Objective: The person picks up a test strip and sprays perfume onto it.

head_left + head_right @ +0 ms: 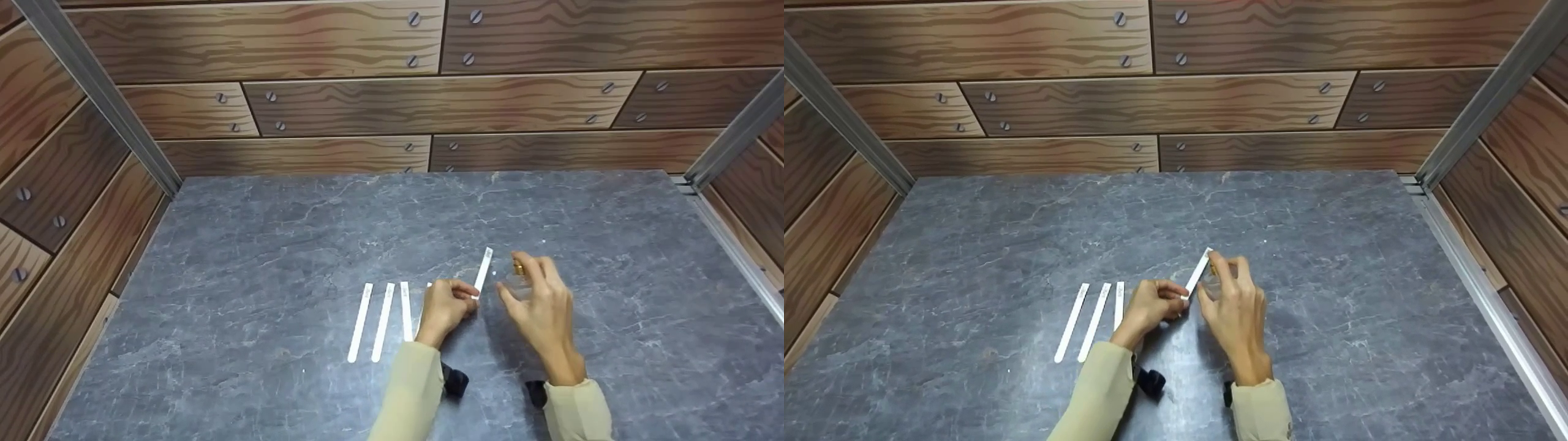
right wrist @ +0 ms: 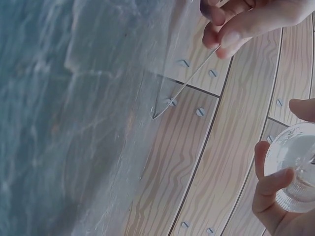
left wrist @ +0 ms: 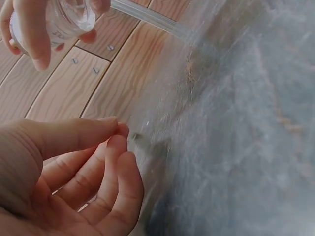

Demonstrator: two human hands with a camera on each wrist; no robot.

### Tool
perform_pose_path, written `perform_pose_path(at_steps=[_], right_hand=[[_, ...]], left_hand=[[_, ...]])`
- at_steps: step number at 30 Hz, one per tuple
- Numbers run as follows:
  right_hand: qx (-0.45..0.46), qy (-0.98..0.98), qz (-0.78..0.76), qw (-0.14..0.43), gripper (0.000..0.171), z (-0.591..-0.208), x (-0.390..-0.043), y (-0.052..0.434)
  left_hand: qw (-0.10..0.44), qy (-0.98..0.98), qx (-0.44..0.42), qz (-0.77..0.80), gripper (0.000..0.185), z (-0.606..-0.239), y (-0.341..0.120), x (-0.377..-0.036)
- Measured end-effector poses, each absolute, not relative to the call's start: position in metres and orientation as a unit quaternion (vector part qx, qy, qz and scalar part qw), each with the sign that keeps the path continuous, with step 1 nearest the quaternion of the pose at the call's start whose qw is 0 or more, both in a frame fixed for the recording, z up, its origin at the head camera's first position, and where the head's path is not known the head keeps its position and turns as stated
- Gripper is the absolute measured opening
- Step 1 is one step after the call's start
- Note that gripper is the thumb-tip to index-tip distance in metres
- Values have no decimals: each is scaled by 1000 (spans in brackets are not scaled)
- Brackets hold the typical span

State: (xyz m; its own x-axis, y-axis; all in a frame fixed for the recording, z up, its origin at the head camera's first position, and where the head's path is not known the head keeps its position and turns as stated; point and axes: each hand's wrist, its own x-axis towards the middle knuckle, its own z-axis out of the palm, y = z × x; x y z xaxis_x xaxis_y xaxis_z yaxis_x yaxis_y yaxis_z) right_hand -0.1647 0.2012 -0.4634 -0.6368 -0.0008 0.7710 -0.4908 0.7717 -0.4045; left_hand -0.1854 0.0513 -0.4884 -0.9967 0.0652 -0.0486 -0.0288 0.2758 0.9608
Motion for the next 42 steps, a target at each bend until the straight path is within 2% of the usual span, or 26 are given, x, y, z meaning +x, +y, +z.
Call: perform_pose_path(at_steps=[3,7,16,20,24,27,30,42], right_hand=[[142,-851,307,402,54,-463,-164,203],[139,-851,311,401,54,-463,-164,203],[135,-852,316,394,56,-463,-164,203],[137,-853,312,395,56,-463,-164,202],[141,-853,307,398,56,-463,-164,203],[146,-851,308,399,55,-463,-165,204],[150,-849,311,400,55,-464,-165,203],[147,-852,312,394,56,-465,-165,202]], left_hand=[[40,803,7,594,21,-488,56,-191],[79,772,-1,631,23,-486,59,-198],[137,713,-55,685,44,-482,48,-202],[149,723,-58,672,33,-479,37,-193],[120,750,-20,650,12,-474,24,-183],[88,781,14,619,4,-472,11,-176],[61,809,34,583,4,-471,-2,-169],[19,859,41,509,6,-474,-28,-153]])
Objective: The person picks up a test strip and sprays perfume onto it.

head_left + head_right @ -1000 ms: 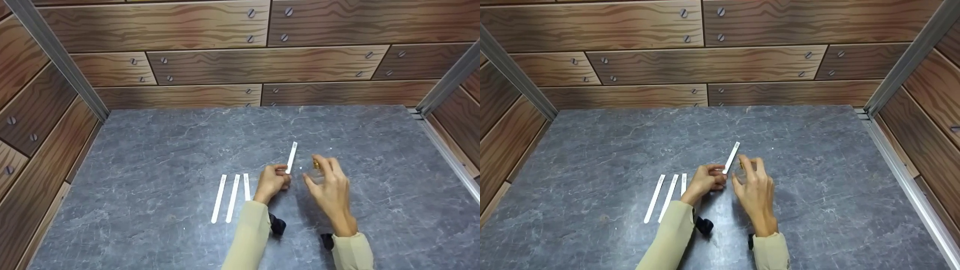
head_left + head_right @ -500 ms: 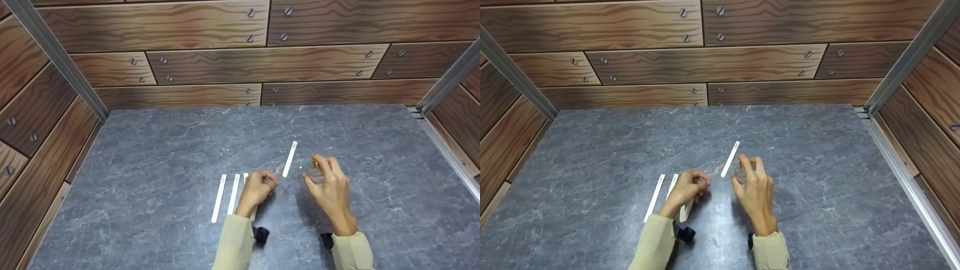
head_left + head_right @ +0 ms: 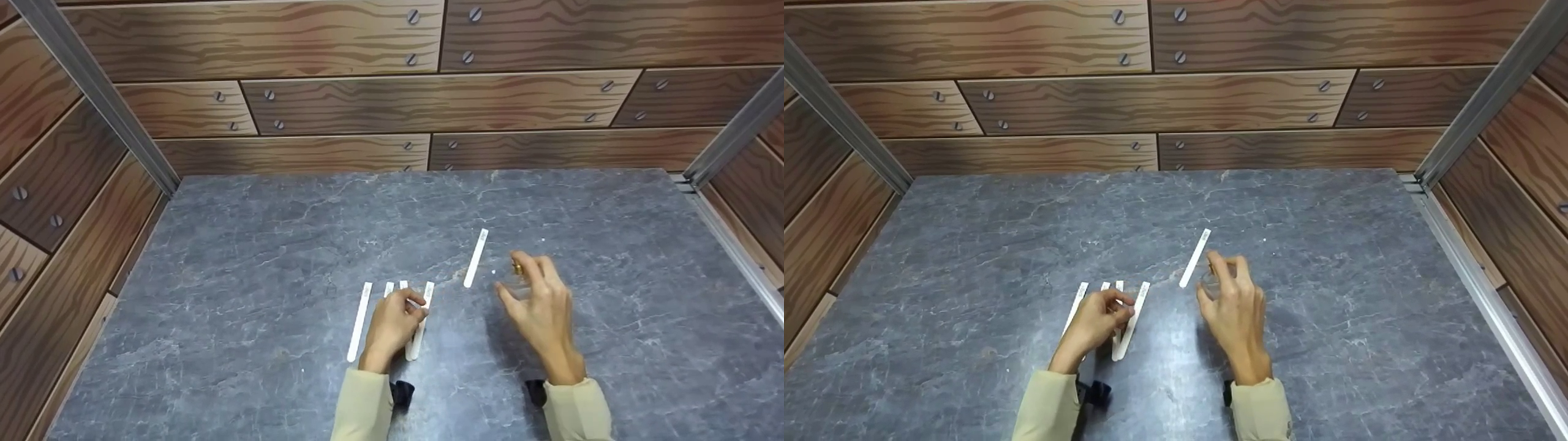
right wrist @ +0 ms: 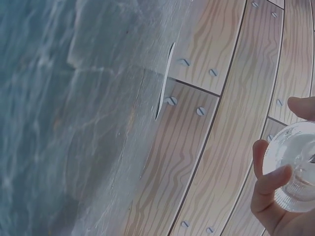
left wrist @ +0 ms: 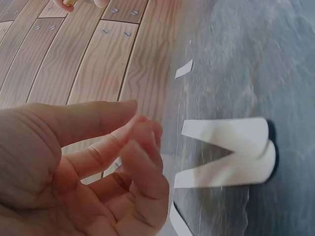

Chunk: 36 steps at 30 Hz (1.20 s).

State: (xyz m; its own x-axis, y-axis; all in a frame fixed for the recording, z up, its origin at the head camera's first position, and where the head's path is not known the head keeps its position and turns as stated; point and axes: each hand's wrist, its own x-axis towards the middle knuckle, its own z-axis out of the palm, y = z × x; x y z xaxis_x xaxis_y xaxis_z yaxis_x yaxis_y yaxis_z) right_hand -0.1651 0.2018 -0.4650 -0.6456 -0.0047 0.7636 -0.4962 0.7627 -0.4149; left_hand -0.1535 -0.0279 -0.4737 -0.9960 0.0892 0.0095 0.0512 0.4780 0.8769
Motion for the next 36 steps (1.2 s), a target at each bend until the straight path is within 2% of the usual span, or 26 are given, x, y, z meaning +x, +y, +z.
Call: perform_pose_path(at_steps=[11,19,29,36], right_hand=[[147,-854,305,395,56,-465,-165,203],[142,-854,311,392,56,-465,-164,202],[138,-855,313,390,55,-466,-164,200],[139,-855,313,389,55,-466,-164,199]], left_hand=[[-31,879,62,473,24,-479,-29,-145],[-16,886,80,456,25,-485,-29,-143],[-3,897,48,439,30,-485,-24,-141],[-44,918,20,395,33,-484,-16,-136]])
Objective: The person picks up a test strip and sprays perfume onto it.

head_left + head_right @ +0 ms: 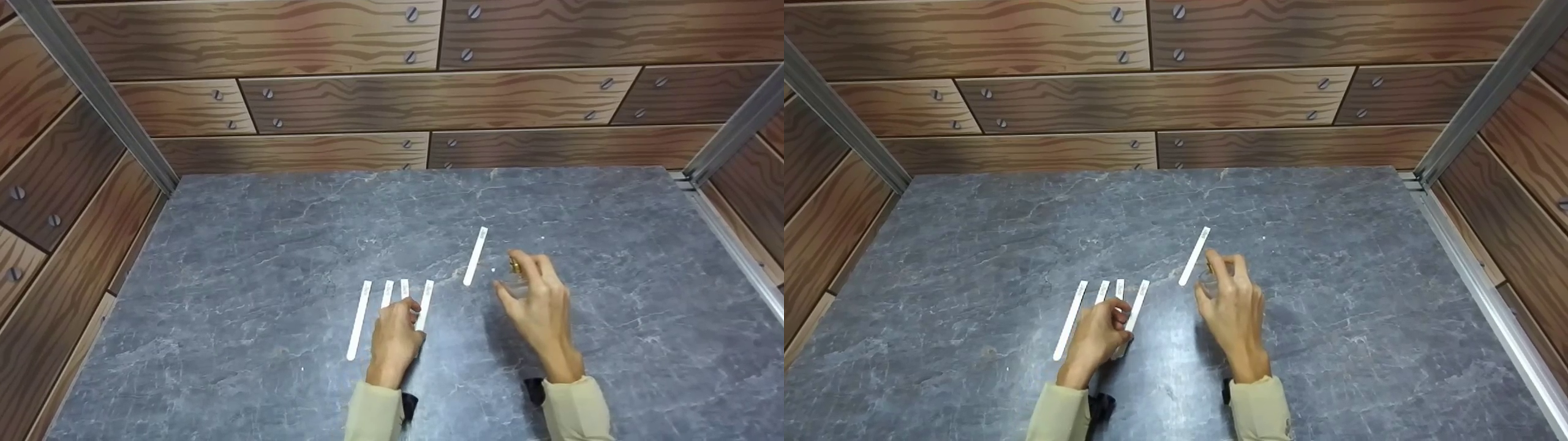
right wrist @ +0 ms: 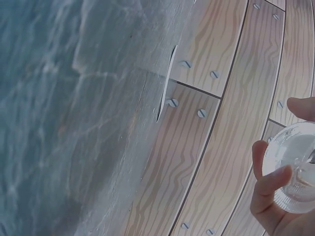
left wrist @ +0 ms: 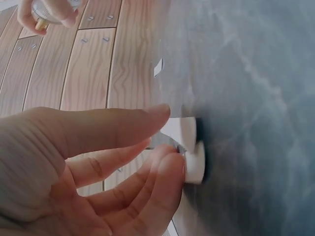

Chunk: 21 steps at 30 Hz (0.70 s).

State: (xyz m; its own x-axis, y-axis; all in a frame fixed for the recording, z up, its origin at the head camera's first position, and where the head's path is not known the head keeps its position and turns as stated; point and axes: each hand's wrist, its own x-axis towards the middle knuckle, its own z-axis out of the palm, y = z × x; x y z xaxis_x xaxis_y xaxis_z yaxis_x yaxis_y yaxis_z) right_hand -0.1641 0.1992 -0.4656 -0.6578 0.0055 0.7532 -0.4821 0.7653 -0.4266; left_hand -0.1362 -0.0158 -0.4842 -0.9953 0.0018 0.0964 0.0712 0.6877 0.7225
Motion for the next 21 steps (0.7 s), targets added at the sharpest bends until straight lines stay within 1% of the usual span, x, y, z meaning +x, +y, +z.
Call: perform_pose_path(at_steps=[5,8,16,21], right_hand=[[139,-855,315,388,54,-465,-164,198],[140,-855,315,387,55,-465,-163,198],[145,-855,310,389,55,-464,-163,199],[143,-855,314,387,55,-465,-163,198]], left_hand=[[95,-929,-12,-357,29,-486,-8,-131],[115,-933,-6,-340,28,-487,-4,-129],[147,-931,10,-335,27,-488,4,-124],[141,-927,13,-349,27,-489,5,-124]])
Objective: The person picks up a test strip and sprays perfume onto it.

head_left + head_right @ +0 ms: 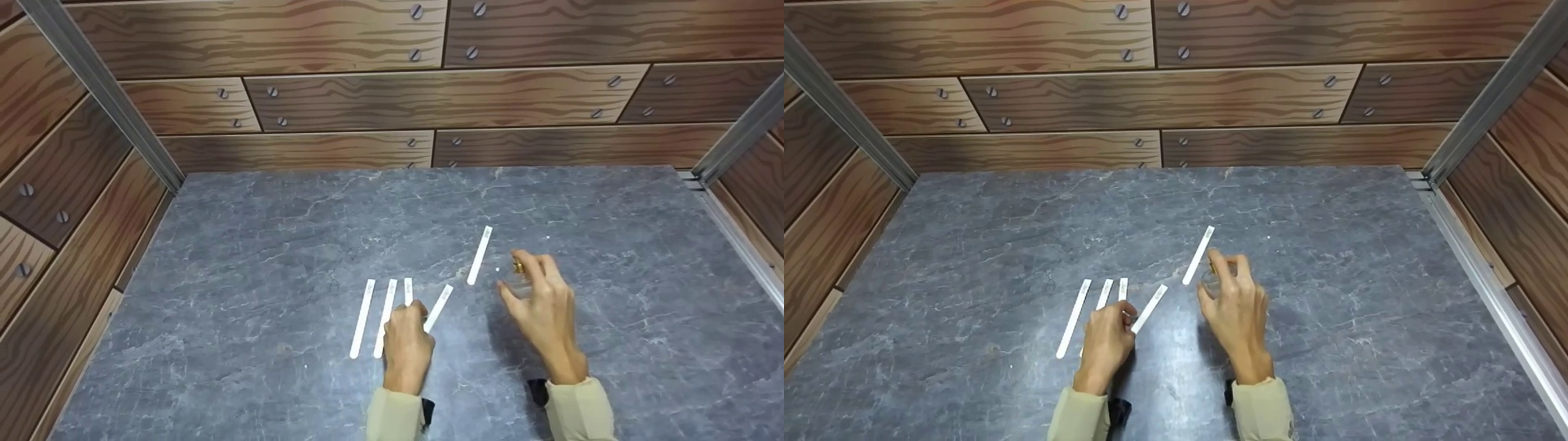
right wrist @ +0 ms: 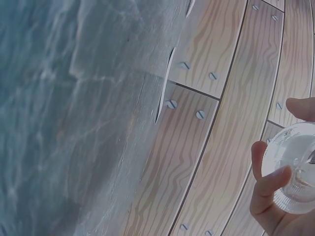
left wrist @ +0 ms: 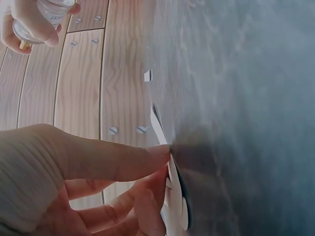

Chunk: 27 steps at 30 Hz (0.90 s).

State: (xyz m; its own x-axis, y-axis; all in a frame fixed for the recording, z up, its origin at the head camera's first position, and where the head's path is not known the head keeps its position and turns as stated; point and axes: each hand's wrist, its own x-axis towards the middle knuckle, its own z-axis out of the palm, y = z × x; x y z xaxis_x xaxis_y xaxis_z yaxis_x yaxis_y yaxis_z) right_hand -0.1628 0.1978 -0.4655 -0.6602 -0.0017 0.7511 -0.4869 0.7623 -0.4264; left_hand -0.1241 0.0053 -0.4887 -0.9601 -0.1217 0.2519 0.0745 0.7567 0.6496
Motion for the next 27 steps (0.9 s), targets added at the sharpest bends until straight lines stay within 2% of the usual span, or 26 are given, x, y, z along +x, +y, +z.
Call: perform_pose_path(at_steps=[5,15,22,27], right_hand=[[142,-855,314,386,57,-466,-163,198],[142,-856,313,387,58,-466,-162,200],[143,-856,316,384,55,-466,-163,199],[147,-854,316,387,55,-465,-164,199]], left_hand=[[129,-923,3,-363,28,-489,6,-124],[144,-935,-50,-320,31,-490,5,-126],[93,-935,-48,-338,27,-486,1,-125],[86,-912,-62,-396,24,-482,-3,-123]])
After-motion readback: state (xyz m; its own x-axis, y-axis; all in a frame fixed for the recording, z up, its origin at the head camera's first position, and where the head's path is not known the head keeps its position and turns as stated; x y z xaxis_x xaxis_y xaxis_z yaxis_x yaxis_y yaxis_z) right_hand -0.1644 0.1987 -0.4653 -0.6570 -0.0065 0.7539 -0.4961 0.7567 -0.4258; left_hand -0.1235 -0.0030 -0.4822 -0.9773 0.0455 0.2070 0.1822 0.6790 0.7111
